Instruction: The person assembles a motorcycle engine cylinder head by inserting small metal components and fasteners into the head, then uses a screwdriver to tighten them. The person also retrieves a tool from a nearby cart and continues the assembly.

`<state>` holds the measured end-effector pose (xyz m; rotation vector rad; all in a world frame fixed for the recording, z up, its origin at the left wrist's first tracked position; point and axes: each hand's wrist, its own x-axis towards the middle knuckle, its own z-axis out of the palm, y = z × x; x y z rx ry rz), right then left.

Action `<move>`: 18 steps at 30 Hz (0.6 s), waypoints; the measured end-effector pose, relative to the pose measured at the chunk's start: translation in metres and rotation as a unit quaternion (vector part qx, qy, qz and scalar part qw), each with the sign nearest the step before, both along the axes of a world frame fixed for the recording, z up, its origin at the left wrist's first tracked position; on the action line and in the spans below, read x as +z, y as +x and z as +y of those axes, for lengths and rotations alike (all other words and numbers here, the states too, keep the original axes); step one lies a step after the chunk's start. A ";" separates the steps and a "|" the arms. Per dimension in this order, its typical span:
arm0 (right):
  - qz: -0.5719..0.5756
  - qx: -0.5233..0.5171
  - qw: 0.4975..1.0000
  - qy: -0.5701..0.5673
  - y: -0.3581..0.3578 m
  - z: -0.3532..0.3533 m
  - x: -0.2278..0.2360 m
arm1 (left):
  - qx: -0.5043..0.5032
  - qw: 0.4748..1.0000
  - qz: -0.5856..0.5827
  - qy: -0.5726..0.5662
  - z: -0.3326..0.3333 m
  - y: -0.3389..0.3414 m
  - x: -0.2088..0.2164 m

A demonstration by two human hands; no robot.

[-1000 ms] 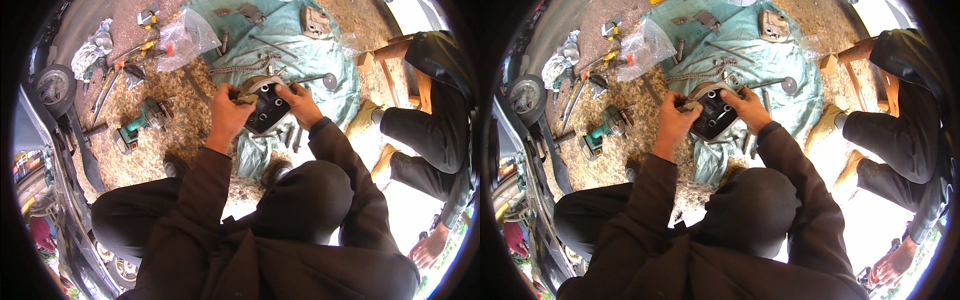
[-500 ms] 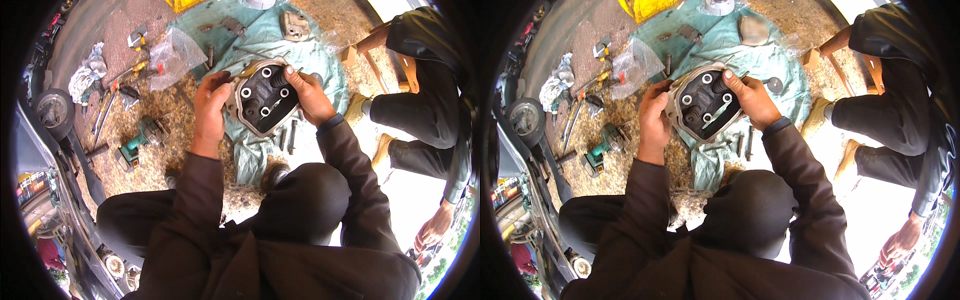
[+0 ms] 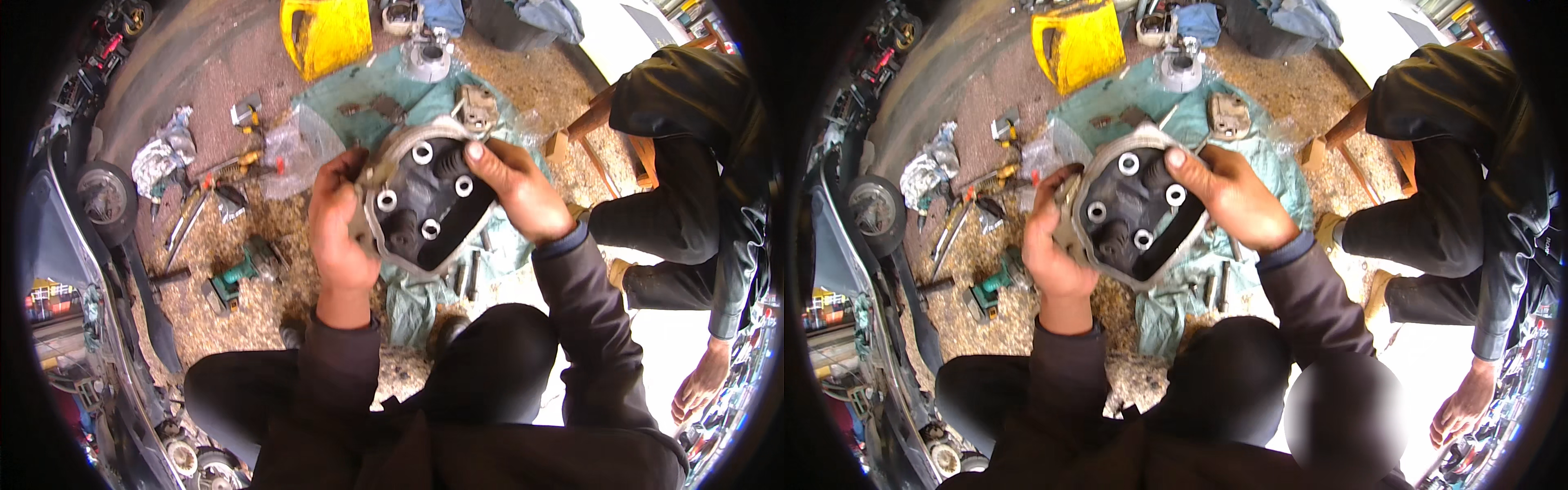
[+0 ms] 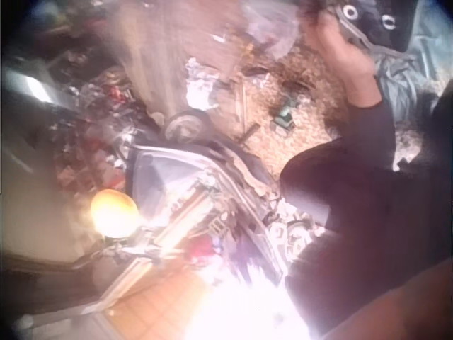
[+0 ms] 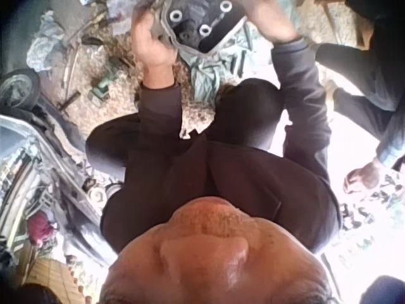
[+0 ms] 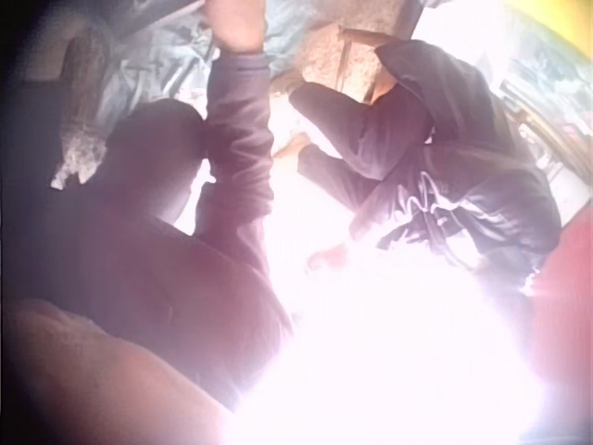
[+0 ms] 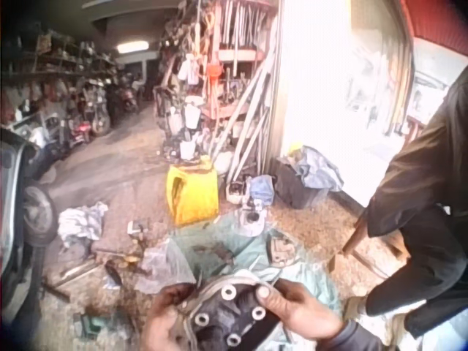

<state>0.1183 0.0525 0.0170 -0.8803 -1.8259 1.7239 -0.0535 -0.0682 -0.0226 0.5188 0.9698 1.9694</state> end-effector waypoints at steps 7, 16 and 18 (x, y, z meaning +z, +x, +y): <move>-0.010 -0.039 0.996 -0.079 -0.012 -0.004 -0.029 | -0.005 0.996 -0.093 0.000 0.000 -0.009 -0.012; -0.044 -0.054 0.990 -0.125 -0.002 -0.011 -0.020 | -0.007 0.998 -0.048 -0.028 0.004 -0.010 -0.014; -0.044 -0.078 0.987 -0.130 0.000 -0.013 -0.016 | 0.004 0.998 -0.034 -0.047 0.006 -0.007 -0.010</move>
